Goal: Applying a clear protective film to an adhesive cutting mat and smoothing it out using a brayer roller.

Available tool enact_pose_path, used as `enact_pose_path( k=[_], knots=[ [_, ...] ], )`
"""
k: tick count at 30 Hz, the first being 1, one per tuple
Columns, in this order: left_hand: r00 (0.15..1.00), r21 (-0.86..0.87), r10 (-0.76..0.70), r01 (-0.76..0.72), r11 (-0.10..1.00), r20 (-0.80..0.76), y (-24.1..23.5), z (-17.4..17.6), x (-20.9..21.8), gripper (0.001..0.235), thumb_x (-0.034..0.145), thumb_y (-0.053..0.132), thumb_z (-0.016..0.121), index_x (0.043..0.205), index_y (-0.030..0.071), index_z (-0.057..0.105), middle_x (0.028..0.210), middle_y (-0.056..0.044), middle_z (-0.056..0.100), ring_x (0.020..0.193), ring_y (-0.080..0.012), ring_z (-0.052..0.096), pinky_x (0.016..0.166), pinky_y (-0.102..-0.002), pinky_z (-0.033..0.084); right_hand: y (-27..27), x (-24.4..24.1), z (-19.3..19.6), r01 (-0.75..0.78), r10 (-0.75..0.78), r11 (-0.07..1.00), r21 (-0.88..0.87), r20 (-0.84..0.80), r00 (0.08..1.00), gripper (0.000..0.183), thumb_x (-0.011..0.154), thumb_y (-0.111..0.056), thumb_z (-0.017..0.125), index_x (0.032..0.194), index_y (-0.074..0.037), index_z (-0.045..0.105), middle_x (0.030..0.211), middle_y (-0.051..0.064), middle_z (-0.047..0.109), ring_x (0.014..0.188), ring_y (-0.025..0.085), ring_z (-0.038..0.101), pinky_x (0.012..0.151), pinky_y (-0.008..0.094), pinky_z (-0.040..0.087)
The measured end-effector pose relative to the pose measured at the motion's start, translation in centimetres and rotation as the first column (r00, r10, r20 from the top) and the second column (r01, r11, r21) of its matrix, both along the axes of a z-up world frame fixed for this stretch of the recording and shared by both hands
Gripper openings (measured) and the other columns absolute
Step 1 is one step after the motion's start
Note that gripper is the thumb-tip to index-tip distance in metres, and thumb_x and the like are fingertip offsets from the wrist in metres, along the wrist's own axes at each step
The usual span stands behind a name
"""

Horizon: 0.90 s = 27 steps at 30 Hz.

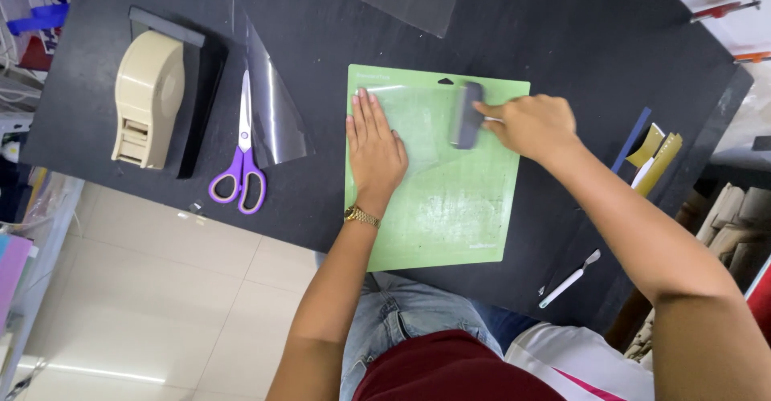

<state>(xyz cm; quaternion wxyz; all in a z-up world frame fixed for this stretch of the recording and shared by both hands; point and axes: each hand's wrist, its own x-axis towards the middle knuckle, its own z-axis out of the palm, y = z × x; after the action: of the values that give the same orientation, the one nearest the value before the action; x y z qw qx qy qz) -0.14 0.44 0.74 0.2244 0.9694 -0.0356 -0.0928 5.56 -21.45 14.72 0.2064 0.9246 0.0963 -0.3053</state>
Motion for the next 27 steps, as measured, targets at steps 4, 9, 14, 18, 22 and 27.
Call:
enact_pose_path(
  k=[4, 9, 14, 18, 22, 27],
  knots=[
    [1.0, -0.095, 0.014, -0.015, 0.995, -0.003, 0.1, 0.0, 0.0, 0.077, 0.097, 0.024, 0.046, 0.159, -0.006, 0.011, 0.168, -0.026, 0.009, 0.158, -0.0366, 0.005, 0.128, -0.048, 0.004, 5.0, 1.5, -0.3, 0.033, -0.028, 0.981, 0.19, -0.032, 0.999, 0.035, 0.099, -0.047, 0.057, 0.132, -0.05, 0.066, 0.1, 0.01, 0.079, 0.092, 0.04, 0.075, 0.079, 0.055, 0.06],
    [0.969, -0.512, 0.189, -0.084, 0.855, 0.156, 1.2, -2.0, -0.6, 0.073, 0.099, 0.023, 0.037, 0.159, -0.008, 0.01, 0.167, -0.026, 0.015, 0.157, -0.0373, 0.014, 0.129, -0.047, 0.009, 9.4, 2.8, -2.3, 0.025, -0.023, 0.97, 0.24, -0.013, 1.0, 0.035, 0.097, -0.046, 0.059, 0.131, -0.051, 0.066, 0.097, 0.008, 0.078, 0.091, 0.039, 0.075, 0.077, 0.053, 0.059],
    [0.874, -0.811, 0.445, -0.11, 0.574, 0.196, 2.4, -1.6, -1.6, 0.071, 0.102, 0.021, 0.031, 0.159, -0.01, 0.002, 0.168, -0.027, 0.009, 0.156, -0.0363, 0.015, 0.129, -0.041, 0.015, 13.0, 3.2, -2.2, 0.05, -0.036, 0.92, 0.39, -0.043, 0.998, 0.037, 0.098, -0.044, 0.058, 0.134, -0.048, 0.065, 0.098, 0.012, 0.077, 0.094, 0.042, 0.074, 0.08, 0.057, 0.058],
    [0.847, -0.801, 0.478, -0.11, 0.588, 0.234, 2.7, -1.2, -1.1, 0.07, 0.103, 0.022, 0.028, 0.159, -0.01, 0.0, 0.168, -0.025, 0.008, 0.156, -0.0339, 0.013, 0.129, -0.04, 0.014, 11.0, 3.5, -1.1, 0.065, -0.045, 0.917, 0.394, -0.059, 0.997, 0.037, 0.098, -0.041, 0.059, 0.134, -0.045, 0.066, 0.099, 0.017, 0.077, 0.096, 0.044, 0.073, 0.082, 0.057, 0.057],
    [0.856, -0.803, 0.464, -0.105, 0.587, 0.227, 2.5, -1.2, -1.2, 0.07, 0.103, 0.022, 0.028, 0.159, -0.009, 0.001, 0.168, -0.024, 0.011, 0.156, -0.033, 0.015, 0.13, -0.041, 0.012, 8.9, 2.8, -1.1, 0.076, -0.065, 0.957, 0.28, -0.05, 0.997, 0.036, 0.097, -0.045, 0.06, 0.132, -0.052, 0.065, 0.097, 0.015, 0.078, 0.096, 0.042, 0.074, 0.083, 0.054, 0.058],
    [0.849, -0.811, 0.469, -0.087, 0.579, 0.243, 2.7, -1.0, -0.6, 0.066, 0.106, 0.022, 0.027, 0.161, -0.006, 0.004, 0.167, -0.022, 0.02, 0.155, -0.0295, 0.022, 0.128, -0.04, 0.014, 12.4, 3.9, -2.4, 0.078, -0.065, 0.891, 0.447, -0.043, 0.997, 0.033, 0.097, -0.046, 0.061, 0.129, -0.047, 0.069, 0.099, 0.017, 0.077, 0.097, 0.045, 0.073, 0.083, 0.056, 0.057]
  ],
)
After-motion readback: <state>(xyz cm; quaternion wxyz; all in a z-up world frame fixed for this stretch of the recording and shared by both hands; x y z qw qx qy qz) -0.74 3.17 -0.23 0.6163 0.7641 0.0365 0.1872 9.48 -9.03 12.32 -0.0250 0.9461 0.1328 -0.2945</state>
